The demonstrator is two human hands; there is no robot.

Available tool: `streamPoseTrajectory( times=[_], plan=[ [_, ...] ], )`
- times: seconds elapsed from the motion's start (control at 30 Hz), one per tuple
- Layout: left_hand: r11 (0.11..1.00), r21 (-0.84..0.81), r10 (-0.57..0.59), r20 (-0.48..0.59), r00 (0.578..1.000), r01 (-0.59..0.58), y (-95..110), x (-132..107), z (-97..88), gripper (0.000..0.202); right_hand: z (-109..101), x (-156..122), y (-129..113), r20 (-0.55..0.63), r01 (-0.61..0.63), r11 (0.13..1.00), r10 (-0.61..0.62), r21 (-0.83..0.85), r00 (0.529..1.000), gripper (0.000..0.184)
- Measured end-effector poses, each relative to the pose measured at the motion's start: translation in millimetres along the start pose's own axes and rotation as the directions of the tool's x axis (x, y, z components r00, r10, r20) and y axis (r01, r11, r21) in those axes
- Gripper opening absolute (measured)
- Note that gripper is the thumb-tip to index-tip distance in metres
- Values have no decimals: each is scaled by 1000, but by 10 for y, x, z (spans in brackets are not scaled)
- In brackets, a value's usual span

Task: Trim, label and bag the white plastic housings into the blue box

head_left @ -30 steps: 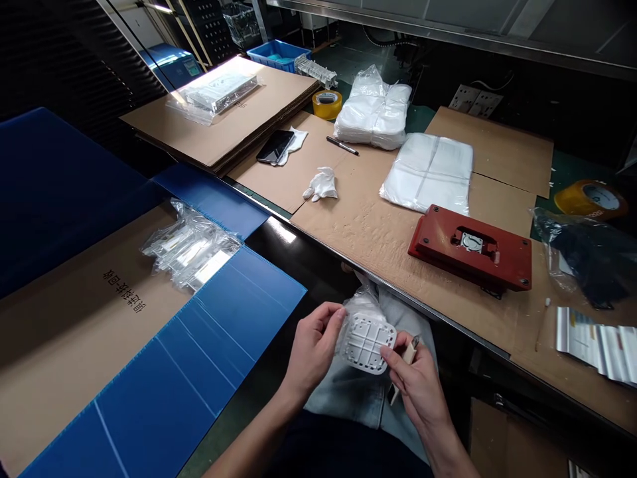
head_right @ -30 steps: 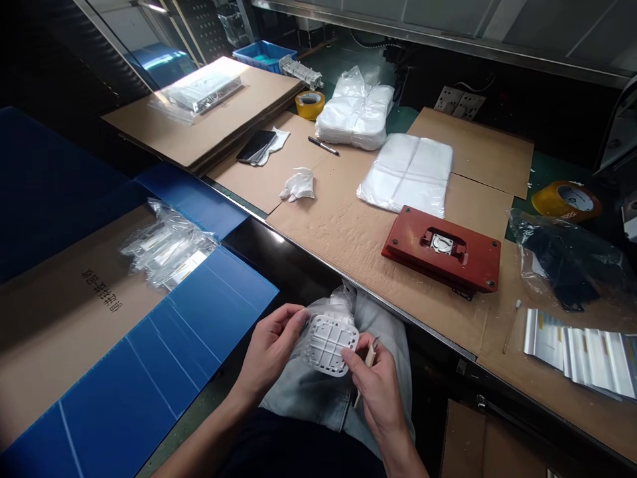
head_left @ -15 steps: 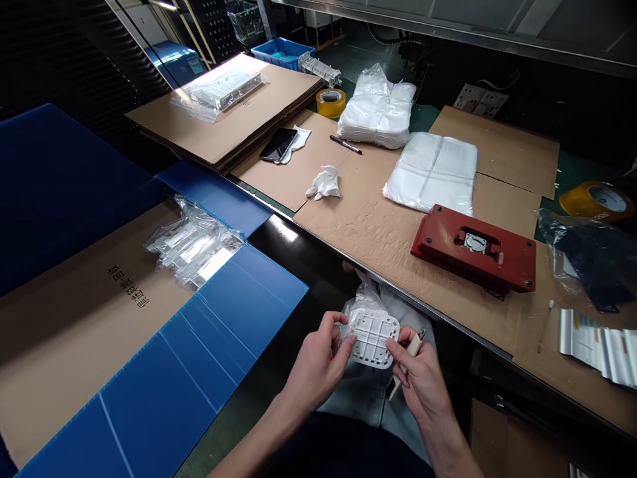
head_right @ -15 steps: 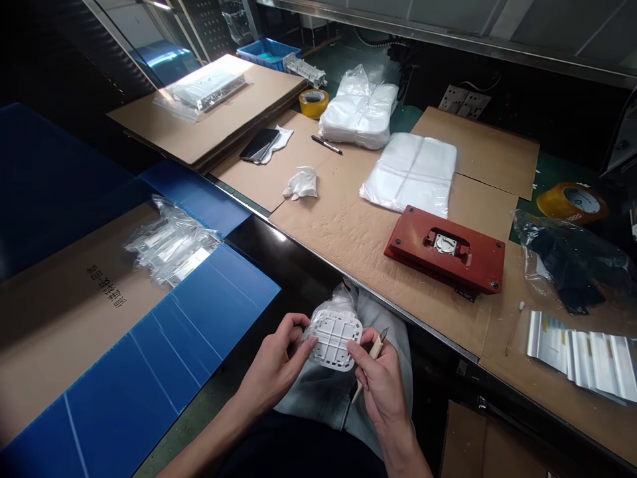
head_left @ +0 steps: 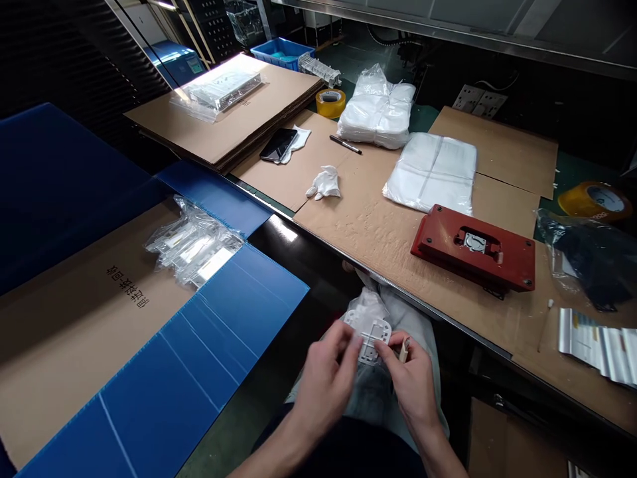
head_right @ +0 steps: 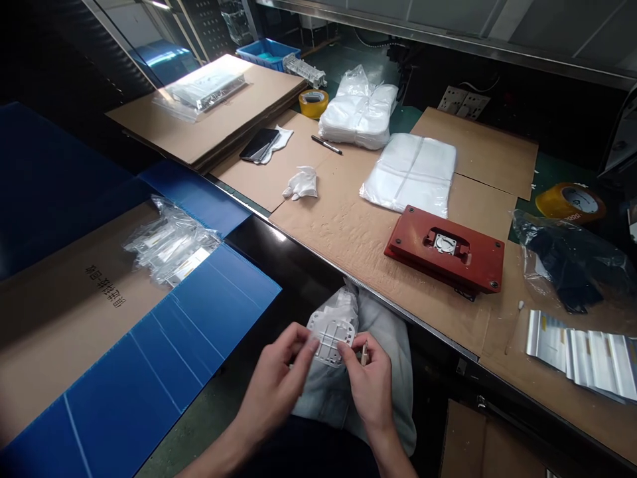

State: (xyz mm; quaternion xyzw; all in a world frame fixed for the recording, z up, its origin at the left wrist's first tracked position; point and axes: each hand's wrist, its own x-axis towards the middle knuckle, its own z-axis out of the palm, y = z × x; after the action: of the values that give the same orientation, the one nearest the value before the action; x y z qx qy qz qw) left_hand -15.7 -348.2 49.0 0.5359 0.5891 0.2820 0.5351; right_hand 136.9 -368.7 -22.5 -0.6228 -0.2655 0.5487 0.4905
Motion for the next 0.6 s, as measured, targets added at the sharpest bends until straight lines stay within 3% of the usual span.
streamPoseTrajectory(
  times=[0.1,0.2,0.23,0.3,0.37,0.4,0.47,0.5,0.57,0.6],
  plan=[
    [995,-3,94,220,971,-96,113,-84,84,18,15,-37,10,72,-26,999,23,44,997,28],
    [979,-129,199,427,882,-158,187,-125,-78,15,-69,-57,17,146,-91,990,75,104,986,29],
    [967,-191,235,428,873,-166,185,-108,-183,17,-113,-58,19,160,-112,987,93,117,983,29],
    [949,-263,246,277,929,-173,119,-1,-410,14,-204,-54,17,175,-148,981,124,130,977,28],
    [955,-230,223,134,966,-188,-30,203,-577,16,-277,-47,2,184,-170,978,145,125,972,28],
    [965,-152,235,146,961,-213,-130,328,-613,21,-299,-46,-10,190,-174,978,150,117,970,28],
    [948,-38,307,355,883,-314,-353,579,-573,52,-303,-50,-34,206,-170,980,146,100,968,28],
    [943,-50,320,408,855,-329,-465,685,-500,73,-286,-56,-43,215,-165,982,142,93,966,28],
    [937,-86,340,437,833,-338,-667,825,-283,91,-226,-67,-53,230,-158,984,135,87,964,28],
    [940,-101,338,414,845,-326,-750,856,-160,89,-191,-69,-56,235,-157,984,132,88,963,29]
  ],
)
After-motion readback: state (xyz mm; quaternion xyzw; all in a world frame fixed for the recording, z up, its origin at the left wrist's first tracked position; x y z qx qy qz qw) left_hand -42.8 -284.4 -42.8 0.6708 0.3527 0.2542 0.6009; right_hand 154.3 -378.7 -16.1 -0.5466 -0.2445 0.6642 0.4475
